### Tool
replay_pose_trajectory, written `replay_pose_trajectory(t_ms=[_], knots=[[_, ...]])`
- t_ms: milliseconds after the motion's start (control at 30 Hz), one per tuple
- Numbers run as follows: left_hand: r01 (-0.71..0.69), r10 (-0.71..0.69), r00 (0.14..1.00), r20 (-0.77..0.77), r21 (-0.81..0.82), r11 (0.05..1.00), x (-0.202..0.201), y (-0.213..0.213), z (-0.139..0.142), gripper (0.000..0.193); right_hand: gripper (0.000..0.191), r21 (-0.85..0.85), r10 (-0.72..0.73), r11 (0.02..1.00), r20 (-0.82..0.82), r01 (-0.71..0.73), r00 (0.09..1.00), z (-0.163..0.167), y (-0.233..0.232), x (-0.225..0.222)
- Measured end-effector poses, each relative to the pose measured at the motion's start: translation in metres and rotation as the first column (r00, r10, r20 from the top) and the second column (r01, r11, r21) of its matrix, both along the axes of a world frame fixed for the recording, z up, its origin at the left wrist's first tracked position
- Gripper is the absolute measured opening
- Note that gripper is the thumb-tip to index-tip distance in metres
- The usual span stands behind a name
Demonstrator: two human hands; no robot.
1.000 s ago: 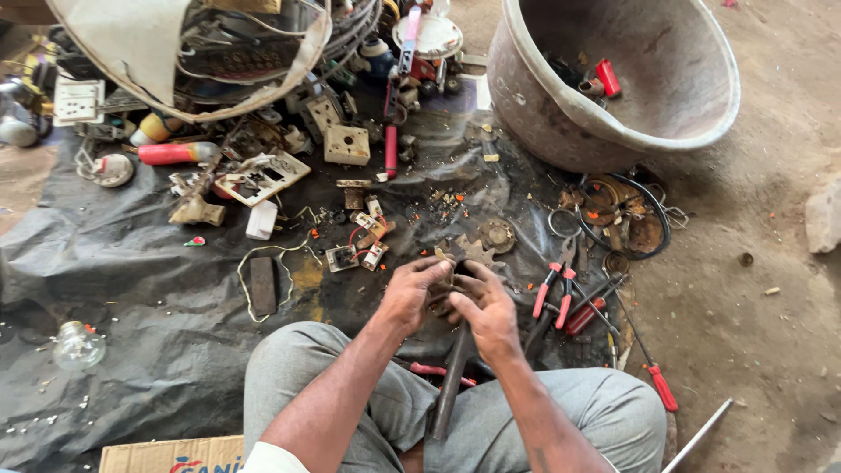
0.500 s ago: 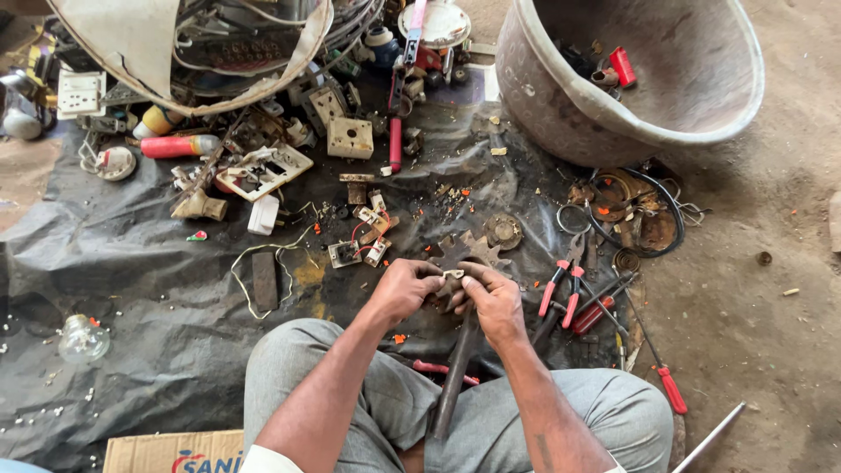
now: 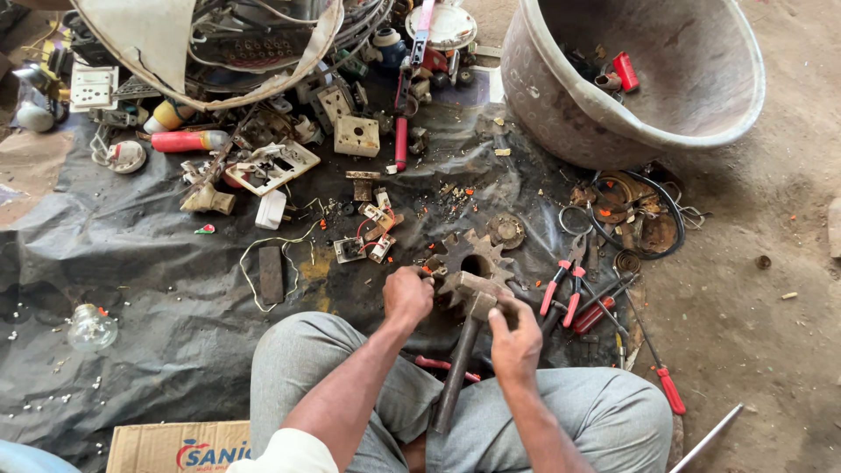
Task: The person uses a hammer and a screwdriver to disassemble electrical wall sockets and metal components.
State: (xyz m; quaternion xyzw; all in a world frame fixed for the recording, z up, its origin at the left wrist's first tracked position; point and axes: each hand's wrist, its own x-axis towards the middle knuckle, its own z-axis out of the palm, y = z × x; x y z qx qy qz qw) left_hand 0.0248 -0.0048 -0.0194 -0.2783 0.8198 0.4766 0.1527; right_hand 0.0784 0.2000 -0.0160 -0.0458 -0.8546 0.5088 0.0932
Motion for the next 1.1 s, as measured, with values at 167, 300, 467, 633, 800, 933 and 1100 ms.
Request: replay_pose_trajectory(t_ms=[167, 300, 467, 633, 800, 933, 1100], knots=[[0.009, -0.012, 0.997, -0.075, -0.039, 0.999, 0.003, 0.001, 0.013, 0.020, 0.029, -0.513, 0.092, 0.786, 0.649, 0.345, 0.755, -0.013, -0.019, 0.021], [0.007, -0.026, 0.988, -0.150, -0.122, 0.992, 0.007, 0.006, 0.007, 0.018, 0.032, -0.596, 0.184, 0.628, 0.739, 0.501, 0.649, -0.002, -0.032, 0.024], [0.036, -0.108, 0.954, -0.281, -0.249, 0.968, 0.014, 0.013, -0.010, 0.025, 0.029, -0.467, 0.111, 0.853, 0.599, 0.233, 0.793, 0.020, -0.029, 0.014], [-0.039, 0.039, 0.998, -0.048, 0.010, 0.999, 0.001, 0.010, -0.012, 0.025, 0.047, 0.055, 0.181, 0.981, 0.117, -0.189, 0.976, 0.049, -0.021, -0.004], [-0.092, 0.093, 0.995, -0.043, 0.023, 0.995, 0.002, 0.008, -0.005, 0.025, 0.054, 0.457, 0.348, 0.840, -0.040, -0.293, 0.937, 0.059, -0.030, -0.016], [-0.076, 0.079, 0.995, -0.068, 0.044, 0.996, 0.000, 0.008, -0.001, 0.025, 0.054, 0.460, 0.287, 0.841, 0.066, -0.284, 0.956, 0.058, -0.034, -0.022], [-0.084, 0.084, 0.996, -0.034, 0.003, 0.996, 0.000, 0.007, 0.001, 0.024, 0.052, 0.331, 0.289, 0.922, -0.252, -0.199, 0.924, 0.065, -0.024, -0.010]])
